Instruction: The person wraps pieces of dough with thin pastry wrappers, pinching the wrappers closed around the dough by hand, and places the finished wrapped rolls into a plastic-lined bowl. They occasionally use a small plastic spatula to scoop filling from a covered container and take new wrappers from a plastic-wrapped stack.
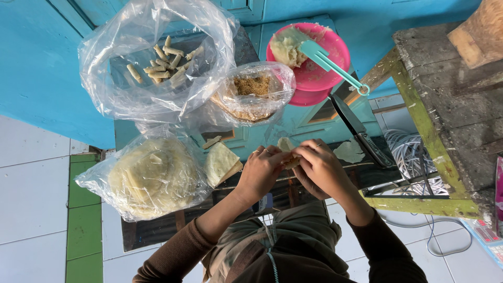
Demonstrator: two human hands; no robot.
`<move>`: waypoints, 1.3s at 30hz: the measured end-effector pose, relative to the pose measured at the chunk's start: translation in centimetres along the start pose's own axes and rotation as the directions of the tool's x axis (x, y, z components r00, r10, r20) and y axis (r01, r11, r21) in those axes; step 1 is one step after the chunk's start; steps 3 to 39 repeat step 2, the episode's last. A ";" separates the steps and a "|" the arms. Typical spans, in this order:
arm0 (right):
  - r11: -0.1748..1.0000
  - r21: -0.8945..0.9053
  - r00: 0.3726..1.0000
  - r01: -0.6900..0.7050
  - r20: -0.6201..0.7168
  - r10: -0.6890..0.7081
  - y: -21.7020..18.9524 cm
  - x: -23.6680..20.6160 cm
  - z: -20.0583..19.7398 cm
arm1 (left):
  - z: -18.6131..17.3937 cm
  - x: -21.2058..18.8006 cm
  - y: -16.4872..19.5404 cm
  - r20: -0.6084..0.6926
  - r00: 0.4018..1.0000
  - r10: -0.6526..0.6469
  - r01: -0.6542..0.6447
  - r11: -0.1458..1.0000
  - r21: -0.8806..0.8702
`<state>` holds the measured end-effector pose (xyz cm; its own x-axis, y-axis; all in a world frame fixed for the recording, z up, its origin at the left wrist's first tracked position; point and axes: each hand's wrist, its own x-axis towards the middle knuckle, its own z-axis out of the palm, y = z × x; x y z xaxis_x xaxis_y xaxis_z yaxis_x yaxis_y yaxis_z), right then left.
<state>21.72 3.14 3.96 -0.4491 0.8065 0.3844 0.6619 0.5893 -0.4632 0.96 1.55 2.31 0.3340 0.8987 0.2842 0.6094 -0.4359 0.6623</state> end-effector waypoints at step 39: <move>1.000 0.007 1.000 -0.003 0.002 0.003 0.1 0.1 -0.3 | 0.3 0.0 -0.1 0.006 1.000 0.000 0.000 1.000 0.002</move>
